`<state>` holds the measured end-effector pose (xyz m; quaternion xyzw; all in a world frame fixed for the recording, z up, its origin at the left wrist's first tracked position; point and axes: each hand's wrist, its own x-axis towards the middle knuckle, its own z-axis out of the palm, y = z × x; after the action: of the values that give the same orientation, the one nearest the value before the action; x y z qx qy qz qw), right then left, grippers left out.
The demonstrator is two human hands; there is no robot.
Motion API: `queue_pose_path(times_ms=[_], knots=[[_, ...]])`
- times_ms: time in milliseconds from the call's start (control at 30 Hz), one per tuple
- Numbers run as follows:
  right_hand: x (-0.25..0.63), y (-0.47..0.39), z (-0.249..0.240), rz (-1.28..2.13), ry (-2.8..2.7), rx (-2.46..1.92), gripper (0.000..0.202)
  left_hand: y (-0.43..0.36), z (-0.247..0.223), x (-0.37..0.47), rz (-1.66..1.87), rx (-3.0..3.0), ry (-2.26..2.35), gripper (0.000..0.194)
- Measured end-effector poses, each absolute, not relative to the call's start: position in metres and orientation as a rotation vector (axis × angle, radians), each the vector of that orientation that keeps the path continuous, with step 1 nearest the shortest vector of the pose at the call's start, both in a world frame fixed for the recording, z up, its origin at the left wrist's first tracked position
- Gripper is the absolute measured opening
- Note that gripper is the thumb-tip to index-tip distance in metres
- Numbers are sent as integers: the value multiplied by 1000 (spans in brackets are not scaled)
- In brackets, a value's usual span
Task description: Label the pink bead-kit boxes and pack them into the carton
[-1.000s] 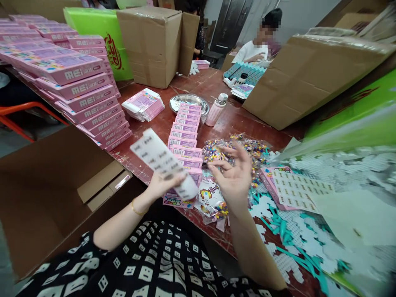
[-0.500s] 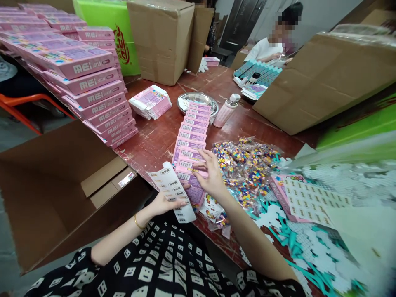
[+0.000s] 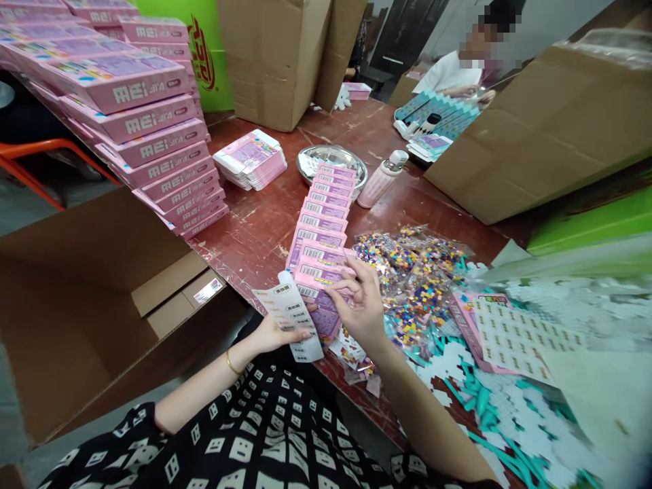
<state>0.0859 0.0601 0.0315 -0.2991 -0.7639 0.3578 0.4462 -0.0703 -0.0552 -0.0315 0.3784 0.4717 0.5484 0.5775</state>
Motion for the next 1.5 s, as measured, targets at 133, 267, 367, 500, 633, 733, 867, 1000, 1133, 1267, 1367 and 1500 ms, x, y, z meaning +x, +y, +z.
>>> queue_pose_path(times_ms=[133, 267, 367, 500, 633, 733, 867, 1000, 1133, 1267, 1367, 1500], knots=[[89, 57, 27, 951, -1861, -690, 58, -54, -30, -68, 1316, 861, 1080, 54], [96, 60, 27, 1108, -1777, -641, 63, -54, -34, -66, 1346, 846, 1078, 52], [99, 66, 34, 1160, -1701, -614, 69, -55, -38, -66, 1312, 822, 1086, 53], [97, 75, 37, 1025, -1847, -730, 66, -56, -40, -67, 1294, 799, 1091, 55], [91, 79, 32, 899, -1982, -763, 63, -57, -39, -68, 1257, 836, 1113, 58], [89, 80, 29, 896, -2003, -743, 63, -57, -41, -69, 1235, 862, 1120, 60], [86, 81, 28, 860, -2011, -719, 61, -58, -44, -69, 1221, 869, 1119, 61], [85, 81, 31, 778, -2114, -635, 66, -59, -47, -68, 1234, 856, 1117, 60], [89, 84, 36, 487, -2327, -557, 82, -58, -47, -65, 1259, 846, 1106, 59], [93, 98, 41, 280, -2165, -631, 78, -58, -33, -65, 1351, 801, 1060, 55], [91, 112, 45, 668, -2005, -704, 55, -57, -14, -73, 1405, 756, 1044, 45], [83, 124, 51, 1168, -1982, -732, 46, -53, 5, -89, 1473, 666, 1157, 31]])
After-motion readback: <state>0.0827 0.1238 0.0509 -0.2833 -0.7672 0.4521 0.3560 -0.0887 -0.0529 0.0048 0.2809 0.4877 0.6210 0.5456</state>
